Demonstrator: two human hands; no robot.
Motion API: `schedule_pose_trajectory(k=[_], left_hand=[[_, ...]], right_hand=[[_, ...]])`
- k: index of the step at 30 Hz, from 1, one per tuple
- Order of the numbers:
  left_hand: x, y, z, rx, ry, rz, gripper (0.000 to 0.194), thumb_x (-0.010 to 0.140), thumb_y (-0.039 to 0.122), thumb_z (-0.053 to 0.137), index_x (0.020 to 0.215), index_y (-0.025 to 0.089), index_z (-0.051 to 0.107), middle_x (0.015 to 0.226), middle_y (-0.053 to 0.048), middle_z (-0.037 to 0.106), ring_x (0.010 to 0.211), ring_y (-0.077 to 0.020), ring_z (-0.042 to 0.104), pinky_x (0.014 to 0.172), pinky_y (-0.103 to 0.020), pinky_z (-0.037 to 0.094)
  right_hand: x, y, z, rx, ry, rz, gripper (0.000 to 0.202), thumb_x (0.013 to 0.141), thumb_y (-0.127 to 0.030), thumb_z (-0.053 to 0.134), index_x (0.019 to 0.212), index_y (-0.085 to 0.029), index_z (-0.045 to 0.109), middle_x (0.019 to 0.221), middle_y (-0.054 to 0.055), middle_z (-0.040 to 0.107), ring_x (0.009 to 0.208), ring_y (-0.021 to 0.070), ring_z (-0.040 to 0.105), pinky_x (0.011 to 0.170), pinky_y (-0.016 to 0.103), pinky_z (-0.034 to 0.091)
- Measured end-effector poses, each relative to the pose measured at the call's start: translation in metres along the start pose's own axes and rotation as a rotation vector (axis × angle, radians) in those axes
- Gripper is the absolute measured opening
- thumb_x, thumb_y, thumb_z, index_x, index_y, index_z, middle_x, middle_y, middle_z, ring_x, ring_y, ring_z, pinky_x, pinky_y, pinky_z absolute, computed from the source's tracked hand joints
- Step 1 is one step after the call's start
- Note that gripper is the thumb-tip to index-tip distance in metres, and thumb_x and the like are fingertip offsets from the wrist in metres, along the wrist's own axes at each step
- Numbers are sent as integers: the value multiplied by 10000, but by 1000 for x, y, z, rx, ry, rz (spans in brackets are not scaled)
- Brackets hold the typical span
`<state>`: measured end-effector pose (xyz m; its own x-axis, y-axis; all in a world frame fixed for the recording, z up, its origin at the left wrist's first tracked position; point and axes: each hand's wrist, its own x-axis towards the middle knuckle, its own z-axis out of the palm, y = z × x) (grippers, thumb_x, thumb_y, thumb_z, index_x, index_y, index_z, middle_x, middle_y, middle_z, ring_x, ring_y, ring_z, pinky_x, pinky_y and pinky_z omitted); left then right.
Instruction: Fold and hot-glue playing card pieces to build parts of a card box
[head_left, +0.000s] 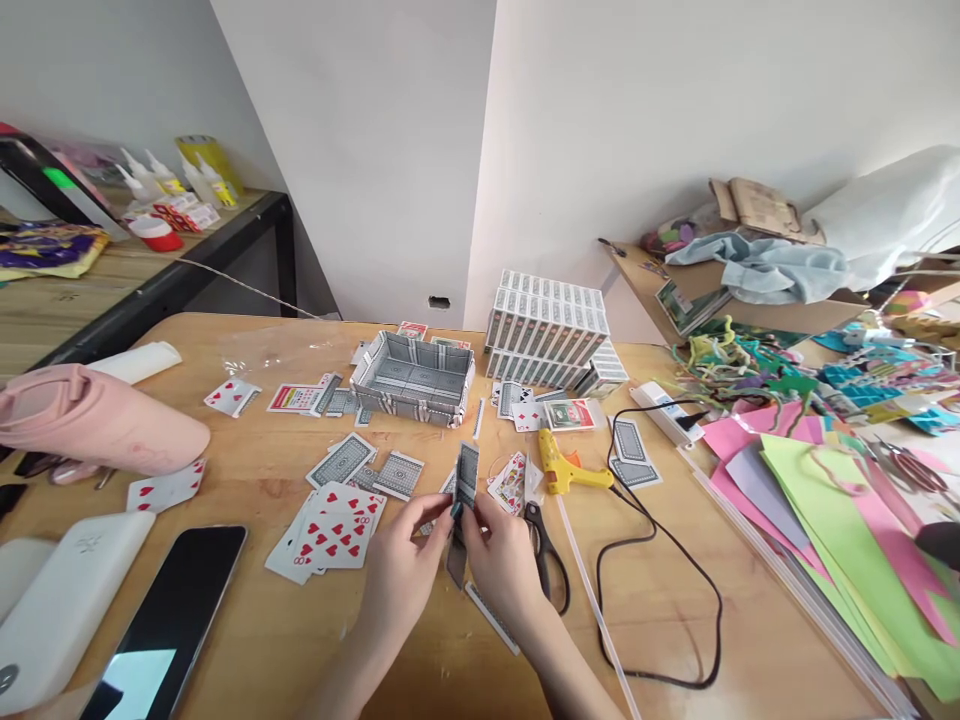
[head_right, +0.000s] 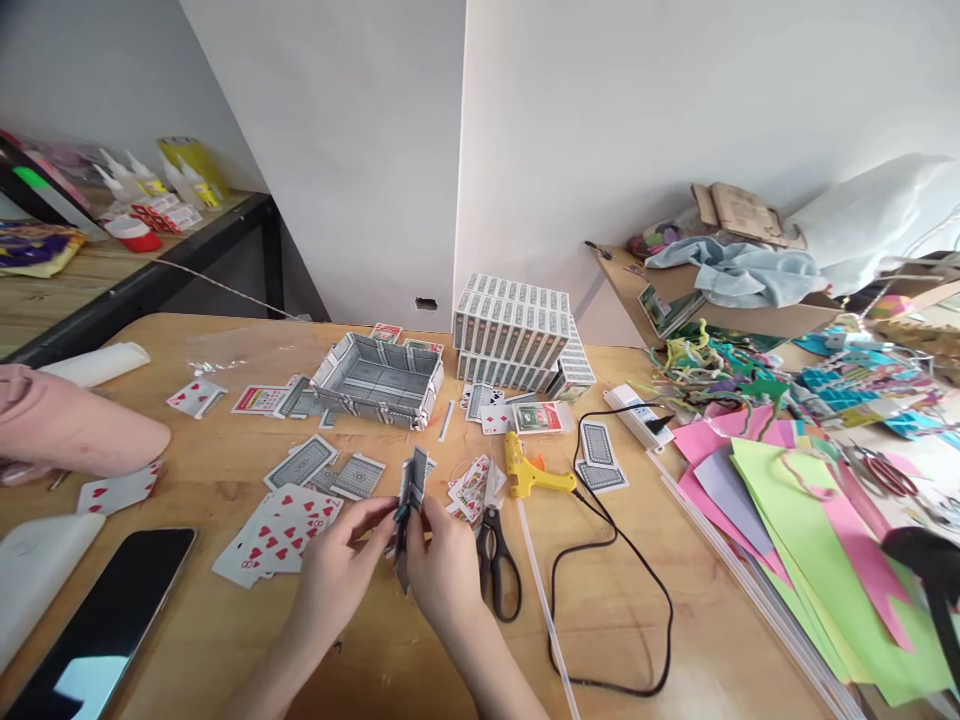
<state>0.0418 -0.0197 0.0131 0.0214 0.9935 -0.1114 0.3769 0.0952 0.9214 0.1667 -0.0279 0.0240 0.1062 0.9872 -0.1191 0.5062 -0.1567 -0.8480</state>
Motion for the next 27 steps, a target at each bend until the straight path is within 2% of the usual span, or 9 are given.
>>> schedule_pose_trajectory(k=[3,5,8,10,15,17,19,21,27], left_hand=[[-5,1,4,99,-6,103,293,866,316,421,1034,193,627,988,-89,703,826,-206,679,707,-306,559],[-7,2,7,162,5,220,294,861,257,420,1062,203,628,1065,-87,681,944,-214,652,797,-323,540],[-9,3,8,220,25,356,286,839,198,444,1045,226,640,1119,-66,657,1055,-216,597,903,-356,492],[-9,3,6,211,35,360,267,835,196,454,1013,237,647,1102,-58,657,1056,-214,588,920,-375,478],[5,7,-6,-37,48,71,342,805,284,518,1136,218,570,1171,-79,617,1049,-223,591,899,-376,488],[14,11,-11,-200,-106,-60,451,791,318,547,1226,210,507,1182,-85,616,1061,-225,591,886,-358,496],[22,15,-15,-284,-250,-138,443,770,317,577,1196,199,543,1128,-80,649,1044,-233,601,891,-360,489],[28,16,-16,-334,-289,-165,394,753,301,597,1131,188,595,1063,-76,676,1013,-240,612,895,-367,480],[34,5,-10,-479,-79,-239,475,692,292,663,1143,186,561,889,-39,684,918,-206,630,817,-310,488]], right_hand=[[2,5,0,72,-5,-3,307,908,-342,337,719,-185,520,559,-22,493,494,112,425,481,215,299],[4,10,0,186,-24,-9,342,915,-389,321,717,-180,506,578,-24,461,523,111,401,495,213,311],[8,18,0,375,-46,17,335,888,-436,389,724,-171,513,623,-20,461,576,112,405,532,211,342],[11,22,-1,509,-80,61,306,851,-442,470,737,-166,539,638,-17,491,585,112,424,545,213,353],[15,22,-5,793,-254,158,269,747,-431,621,835,-177,620,663,-1,612,571,132,513,564,241,404],[15,19,-7,845,-325,161,282,706,-419,667,857,-182,637,673,8,643,621,162,568,616,270,437],[14,17,-7,881,-379,160,302,674,-393,702,881,-181,644,696,17,665,694,190,609,681,301,456],[14,16,-7,894,-382,168,314,656,-366,723,892,-177,640,718,22,677,735,197,626,710,312,460],[11,27,0,768,-301,188,267,650,-364,729,773,-160,609,694,16,660,675,156,612,661,271,456]])
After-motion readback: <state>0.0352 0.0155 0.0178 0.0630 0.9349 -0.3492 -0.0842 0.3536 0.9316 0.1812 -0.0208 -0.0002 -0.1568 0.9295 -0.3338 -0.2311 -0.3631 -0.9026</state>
